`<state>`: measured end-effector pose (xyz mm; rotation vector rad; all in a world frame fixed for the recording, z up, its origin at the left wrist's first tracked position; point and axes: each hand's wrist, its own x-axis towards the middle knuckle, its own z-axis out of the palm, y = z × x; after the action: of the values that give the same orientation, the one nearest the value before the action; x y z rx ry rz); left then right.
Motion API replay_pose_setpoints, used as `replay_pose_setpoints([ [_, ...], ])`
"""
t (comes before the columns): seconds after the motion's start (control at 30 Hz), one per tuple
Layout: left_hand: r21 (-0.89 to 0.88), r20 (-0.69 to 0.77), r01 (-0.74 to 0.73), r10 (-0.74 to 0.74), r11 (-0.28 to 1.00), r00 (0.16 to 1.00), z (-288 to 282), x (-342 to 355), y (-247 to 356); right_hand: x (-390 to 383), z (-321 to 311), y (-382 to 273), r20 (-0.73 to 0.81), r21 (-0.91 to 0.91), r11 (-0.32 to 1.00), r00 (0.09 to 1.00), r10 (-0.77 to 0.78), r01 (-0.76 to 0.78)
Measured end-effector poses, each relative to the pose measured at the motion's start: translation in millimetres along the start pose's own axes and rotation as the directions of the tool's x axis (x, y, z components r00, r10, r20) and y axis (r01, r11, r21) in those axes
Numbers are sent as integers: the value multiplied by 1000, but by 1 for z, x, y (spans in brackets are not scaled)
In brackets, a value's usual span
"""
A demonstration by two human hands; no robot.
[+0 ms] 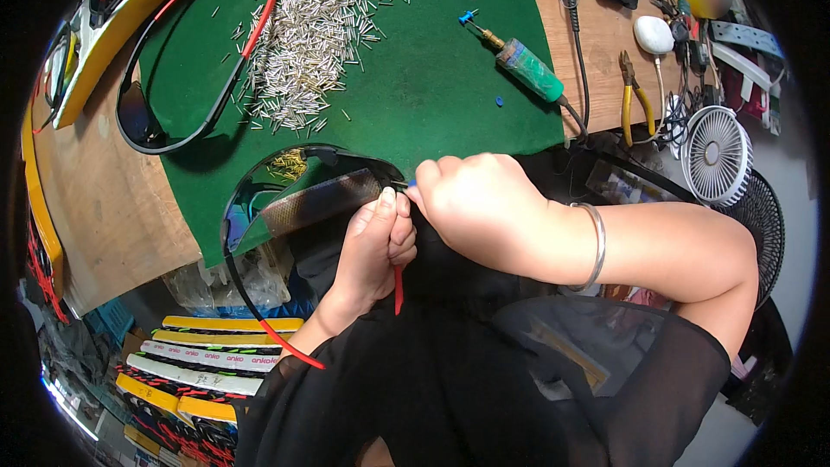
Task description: The person repairs a pair of sunglasses by inserting a small metal pin into the hinge area using a screwdriver and pliers. They repeatedly test the fit and adjust the pin before placing the sunglasses on a tray with other units.
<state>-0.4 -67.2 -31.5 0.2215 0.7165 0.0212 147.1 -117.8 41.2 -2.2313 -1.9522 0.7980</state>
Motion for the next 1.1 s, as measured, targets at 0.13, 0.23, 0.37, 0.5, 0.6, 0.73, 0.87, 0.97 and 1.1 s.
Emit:
replay_pose_setpoints([
  [0.13, -4, 23, 6, -6, 1000, 1000, -3, 1, -1, -1, 4, -2, -168, -157, 981, 976, -142, 116],
  [0.23, -10, 2, -4, 4, 1000, 1000, -2, 0, -2, 1, 0, 0, -68, -62, 998, 998, 7, -11],
  [0.37, -9, 11, -11, 11, 1000, 1000, -2, 0, -3, -2, 1, 1, -3, -149, 988, 999, -48, 47],
  [0.5, -6, 17, -27, 27, 1000, 999, -1, 1, -2, 7, -2, -1, -208, -147, 978, 963, -174, 145],
  [0.6, -10, 52, -8, 8, 1000, 999, -6, 1, -4, 2, -5, 1, 2, -89, 995, 999, 54, -54],
  [0.73, -5, 15, -13, 13, 1000, 1000, -2, 1, -2, 1, -4, 1, -93, -140, 985, 989, -118, 104],
  [0.87, 5, 15, 2, -2, 1000, 1000, -1, 1, -2, 1, -9, -5, -123, -79, 995, 989, -77, 67],
  [0.97, 7, 13, -6, 6, 1000, 1000, -2, 0, -2, -4, -3, -1, 33, -170, 985, 999, -32, 37],
  [1.1, 20, -4, -28, 28, 999, 1000, -2, 1, -3, 4, -9, -5, -128, -191, 976, 983, -131, 105],
])
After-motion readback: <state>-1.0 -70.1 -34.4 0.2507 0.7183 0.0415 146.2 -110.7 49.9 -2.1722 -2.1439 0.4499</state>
